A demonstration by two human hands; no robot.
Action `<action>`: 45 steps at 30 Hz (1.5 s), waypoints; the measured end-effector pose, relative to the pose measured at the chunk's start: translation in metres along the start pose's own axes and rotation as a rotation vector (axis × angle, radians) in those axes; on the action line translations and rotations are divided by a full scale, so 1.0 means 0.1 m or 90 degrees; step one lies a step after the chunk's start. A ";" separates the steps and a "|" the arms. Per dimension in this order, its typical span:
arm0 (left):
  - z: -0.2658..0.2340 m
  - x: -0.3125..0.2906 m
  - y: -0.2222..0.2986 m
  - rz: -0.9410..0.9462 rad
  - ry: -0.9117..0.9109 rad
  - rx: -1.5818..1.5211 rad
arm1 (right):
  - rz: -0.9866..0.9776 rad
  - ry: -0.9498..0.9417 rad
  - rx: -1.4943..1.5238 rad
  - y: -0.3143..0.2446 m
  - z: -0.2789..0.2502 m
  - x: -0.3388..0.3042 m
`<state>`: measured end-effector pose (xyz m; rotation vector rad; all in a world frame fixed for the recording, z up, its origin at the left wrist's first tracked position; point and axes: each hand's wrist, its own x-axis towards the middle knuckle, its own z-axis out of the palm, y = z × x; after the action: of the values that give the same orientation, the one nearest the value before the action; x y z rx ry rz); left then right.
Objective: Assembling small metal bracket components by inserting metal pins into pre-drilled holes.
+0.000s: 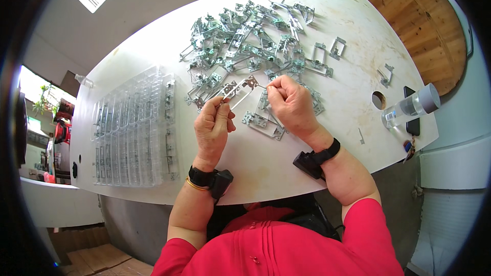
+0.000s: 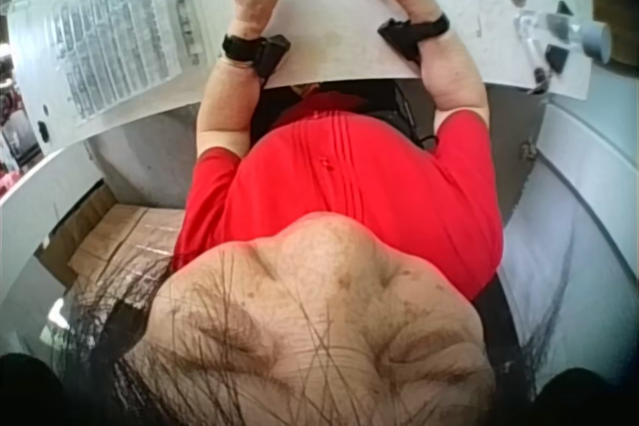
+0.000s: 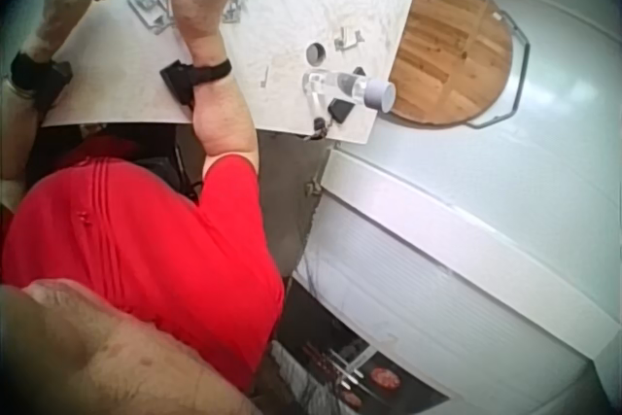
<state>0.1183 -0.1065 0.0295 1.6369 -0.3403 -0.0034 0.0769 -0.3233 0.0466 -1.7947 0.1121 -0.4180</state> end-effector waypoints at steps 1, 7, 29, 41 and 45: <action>0.01 0.00 0.01 -0.006 -0.002 -0.004 | 0.009 0.002 0.008 0.01 -0.02 0.00; -0.01 0.01 0.03 -0.060 -0.030 -0.130 | 0.006 -0.026 0.145 0.04 0.01 0.05; 0.01 0.01 0.06 -0.070 -0.198 -0.198 | -0.109 -0.194 0.248 -0.04 0.00 0.01; 0.00 0.00 0.04 -0.081 -0.160 -0.134 | -0.111 -0.241 0.262 -0.07 -0.02 -0.02; -0.04 0.03 0.03 -0.018 -0.086 -0.095 | -0.084 -0.283 0.227 -0.15 -0.05 -0.04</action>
<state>0.1216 -0.1036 0.0337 1.4965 -0.4099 -0.1585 0.0688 -0.3229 0.0611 -1.5057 -0.3726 -0.1120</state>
